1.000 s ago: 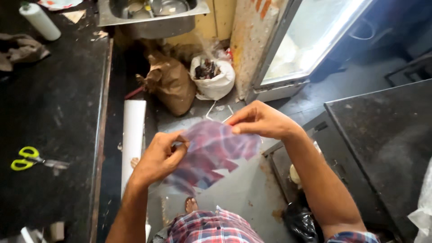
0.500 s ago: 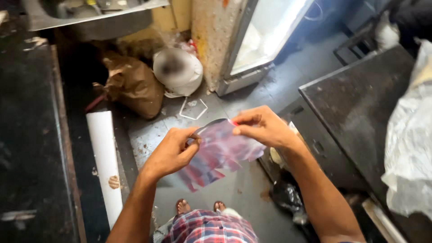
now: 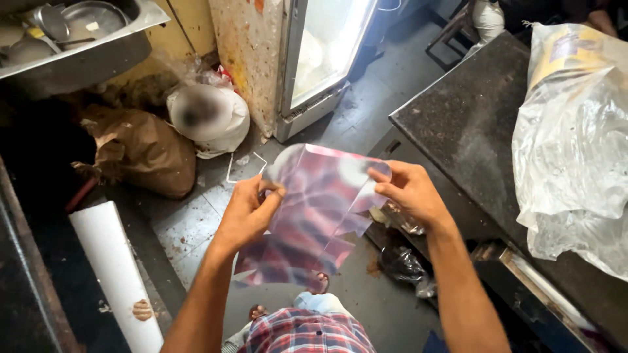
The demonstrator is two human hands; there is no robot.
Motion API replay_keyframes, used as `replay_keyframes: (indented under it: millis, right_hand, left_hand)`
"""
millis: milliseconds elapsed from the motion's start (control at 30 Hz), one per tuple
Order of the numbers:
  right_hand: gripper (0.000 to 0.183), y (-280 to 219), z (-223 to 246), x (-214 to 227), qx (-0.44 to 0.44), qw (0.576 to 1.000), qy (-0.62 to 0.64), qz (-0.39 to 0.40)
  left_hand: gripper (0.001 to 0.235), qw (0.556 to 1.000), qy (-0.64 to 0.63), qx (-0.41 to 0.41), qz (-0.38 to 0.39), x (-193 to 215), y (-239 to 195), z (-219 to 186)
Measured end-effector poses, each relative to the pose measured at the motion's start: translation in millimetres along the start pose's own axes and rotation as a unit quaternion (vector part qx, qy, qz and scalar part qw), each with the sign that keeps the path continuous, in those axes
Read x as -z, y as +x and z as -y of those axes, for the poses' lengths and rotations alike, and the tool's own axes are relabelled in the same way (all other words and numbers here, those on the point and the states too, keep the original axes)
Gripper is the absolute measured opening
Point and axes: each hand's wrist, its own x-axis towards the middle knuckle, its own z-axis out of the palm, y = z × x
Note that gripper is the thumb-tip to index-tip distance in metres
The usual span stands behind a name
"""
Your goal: The person assembles cardboard cake boxes by folding pre-cut sections and securing flaps together by hand.
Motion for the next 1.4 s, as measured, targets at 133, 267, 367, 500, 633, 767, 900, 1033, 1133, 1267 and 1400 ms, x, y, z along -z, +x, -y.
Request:
replay_keyframes:
  millis: [133,267,367,500,633,767,900,1033,1133,1267,1400]
  right_hand:
    - [0.040,-12.6,-46.1,13.4,-0.070,0.988,0.111,-0.076]
    - [0.051,-2.2,-52.3,22.1,-0.040,0.982,0.134,-0.128]
    - [0.077,9.2,-54.5,37.4,0.046,0.985,0.125,-0.111]
    - [0.084,-8.7,-67.5,26.1,0.200,0.889,-0.120,-0.393]
    - [0.103,-63.9,-98.3,3.1,0.269,0.720,-0.322,-0.553]
    - [0.122,-59.6,-147.4,16.6,0.148,0.865,0.015,-0.479]
    - [0.129,-32.0,-163.7,11.7,0.183,0.953,-0.011,-0.243]
    - [0.062,16.0,-176.0,35.5,0.173,0.870,0.301,-0.351]
    - [0.037,6.6,-178.2,75.6,-0.001,0.824,-0.212,-0.525]
    - [0.012,-11.1,-171.3,117.9,0.090,0.717,0.476,-0.500]
    - [0.016,-35.6,-174.1,129.2,0.092,0.741,0.438,-0.501]
  left_hand:
    - [0.020,0.999,-0.022,0.043,0.010,-22.4,19.7,12.7]
    - [0.019,0.977,-0.189,0.093,-0.017,-59.2,52.7,20.9]
    - [0.017,0.944,-0.310,0.082,-0.081,-79.1,76.3,22.9]
    - [0.015,0.906,-0.365,0.075,-0.202,-110.5,109.8,31.6]
    - [0.022,0.812,-0.505,0.054,-0.288,-153.2,135.8,45.0]
    - [0.035,0.725,-0.593,0.158,-0.313,-194.7,163.0,44.6]
    - [0.040,0.690,-0.636,0.262,-0.225,-258.8,165.2,40.8]
    - [0.041,0.718,-0.627,0.275,-0.125,-321.8,131.8,42.0]
    - [0.046,0.730,-0.618,0.284,-0.064,-342.3,100.5,28.2]
    - [0.078,0.658,-0.703,0.202,0.182,-305.5,103.2,4.5]
    - [0.112,0.621,-0.695,0.127,0.341,-259.0,151.8,6.2]
